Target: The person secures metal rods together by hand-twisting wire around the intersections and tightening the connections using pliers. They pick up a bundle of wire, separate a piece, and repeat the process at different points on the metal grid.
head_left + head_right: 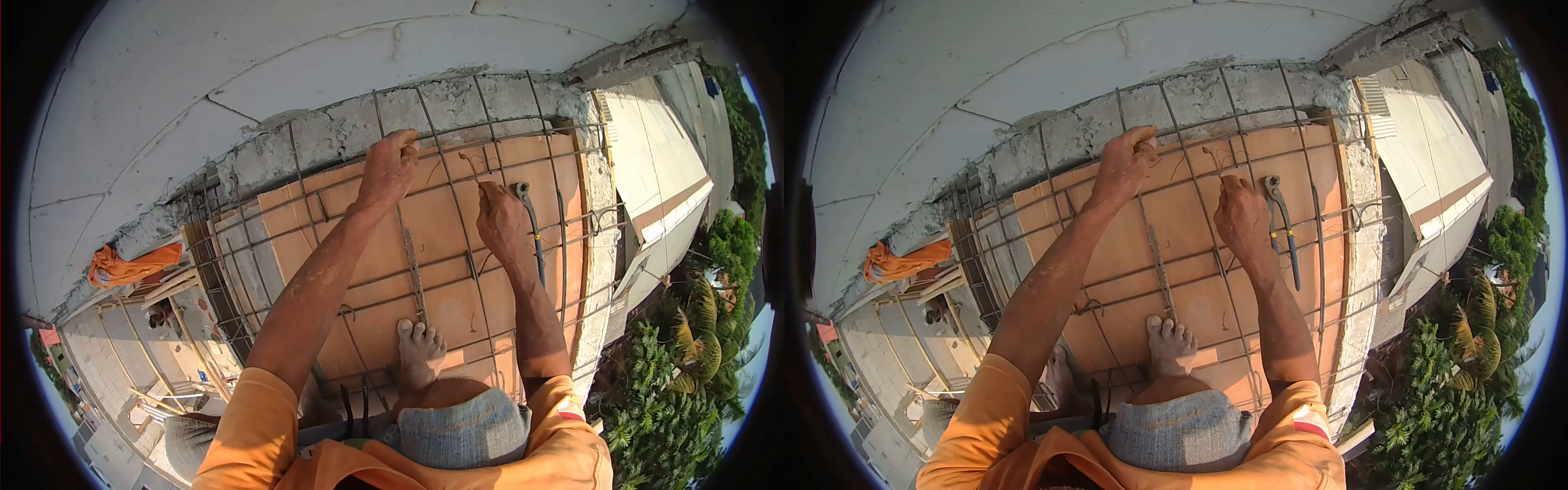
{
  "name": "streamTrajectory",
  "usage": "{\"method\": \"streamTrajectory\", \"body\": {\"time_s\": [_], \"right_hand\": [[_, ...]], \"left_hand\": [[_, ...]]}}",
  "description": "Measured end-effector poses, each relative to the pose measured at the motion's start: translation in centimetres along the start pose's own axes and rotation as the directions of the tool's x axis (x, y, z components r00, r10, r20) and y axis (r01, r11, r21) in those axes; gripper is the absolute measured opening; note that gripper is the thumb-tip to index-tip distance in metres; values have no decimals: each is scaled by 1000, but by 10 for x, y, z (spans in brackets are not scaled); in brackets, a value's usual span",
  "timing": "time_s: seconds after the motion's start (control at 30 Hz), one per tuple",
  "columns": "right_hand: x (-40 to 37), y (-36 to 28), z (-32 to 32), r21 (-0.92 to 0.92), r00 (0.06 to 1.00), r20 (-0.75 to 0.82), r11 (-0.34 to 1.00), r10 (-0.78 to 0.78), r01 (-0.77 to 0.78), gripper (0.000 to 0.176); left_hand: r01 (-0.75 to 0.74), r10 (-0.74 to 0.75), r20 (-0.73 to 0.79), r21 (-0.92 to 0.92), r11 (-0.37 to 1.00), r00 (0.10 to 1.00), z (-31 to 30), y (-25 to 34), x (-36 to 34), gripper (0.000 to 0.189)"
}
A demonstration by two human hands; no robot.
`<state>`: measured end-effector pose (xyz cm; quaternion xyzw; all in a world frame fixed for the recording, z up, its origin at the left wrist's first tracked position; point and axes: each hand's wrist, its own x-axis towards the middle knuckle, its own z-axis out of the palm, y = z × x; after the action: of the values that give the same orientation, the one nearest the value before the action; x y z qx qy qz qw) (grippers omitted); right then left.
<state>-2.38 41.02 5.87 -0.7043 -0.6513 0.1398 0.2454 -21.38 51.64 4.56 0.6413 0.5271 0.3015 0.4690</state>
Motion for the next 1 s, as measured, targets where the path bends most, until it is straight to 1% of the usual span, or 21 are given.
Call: {"method": "streamTrajectory", "body": {"time_s": [0.03,0.07,0.1,0.17,0.2,0.27,0.3,0.33,0.37,0.47,0.5,0.6,0.67,0.7,0.73,0.77,0.8,0.83,0.9,0.93,1.0], "right_hand": [[3,2,2,-5,1000,-9,1000,10,-10,7],[8,1,2,2,996,73,998,57,-57,8],[10,-1,2,6,983,155,995,101,-103,9],[14,-2,0,23,978,147,988,145,-150,11],[19,2,4,76,974,169,983,152,-167,11],[24,10,9,116,969,179,974,171,-194,12],[25,11,11,181,972,149,961,182,-208,14],[24,14,10,242,974,121,945,194,-219,16],[23,15,7,227,972,110,947,207,-227,16],[22,5,2,170,931,248,933,270,-316,27],[23,2,0,169,929,250,933,272,-318,27],[20,3,8,171,928,253,932,273,-321,28],[23,20,17,303,982,87,935,168,-187,30],[22,22,17,317,982,92,931,162,-184,30],[21,24,17,487,916,244,777,317,-399,31],[23,19,12,587,808,418,554,416,-589,32],[28,3,-1,579,731,501,449,463,-681,32],[27,6,6,578,730,504,447,461,-682,32],[29,10,19,610,785,404,501,469,-613,33],[29,13,21,610,785,406,501,468,-614,33],[36,1,9,608,710,464,393,530,-690,32]], "left_hand": [[104,-100,55,-76,992,993,4,-3,6,35],[214,-198,115,-144,966,973,7,0,9,37],[211,-194,124,-145,967,973,12,4,11,37],[311,-306,70,-343,886,950,20,15,16,40],[306,-300,73,-343,888,951,20,18,19,40],[466,-468,132,-504,727,874,26,24,27,37],[466,-456,153,-504,727,877,31,17,33,37],[519,-498,201,-542,661,844,33,4,39,35],[568,-537,247,-573,590,807,32,6,43,33],[547,-464,300,-567,616,833,34,10,43,30],[526,-412,329,-585,617,850,33,11,44,30],[501,-414,291,-600,624,863,36,14,45,23],[511,-415,302,-575,639,858,33,8,45,24],[522,-405,329,-554,648,853,31,6,45,24],[522,-413,321,-548,653,852,31,4,45,24],[516,-413,310,-538,667,856,31,4,46,27],[511,-412,302,-529,678,860,31,3,46,33],[512,-415,301,-528,677,859,30,3,47,33],[447,-345,309,-370,814,886,31,1,52,35],[448,-347,308,-370,814,886,31,-2,54,35],[451,-360,347,-232,862,866,29,-9,56,37]]}}
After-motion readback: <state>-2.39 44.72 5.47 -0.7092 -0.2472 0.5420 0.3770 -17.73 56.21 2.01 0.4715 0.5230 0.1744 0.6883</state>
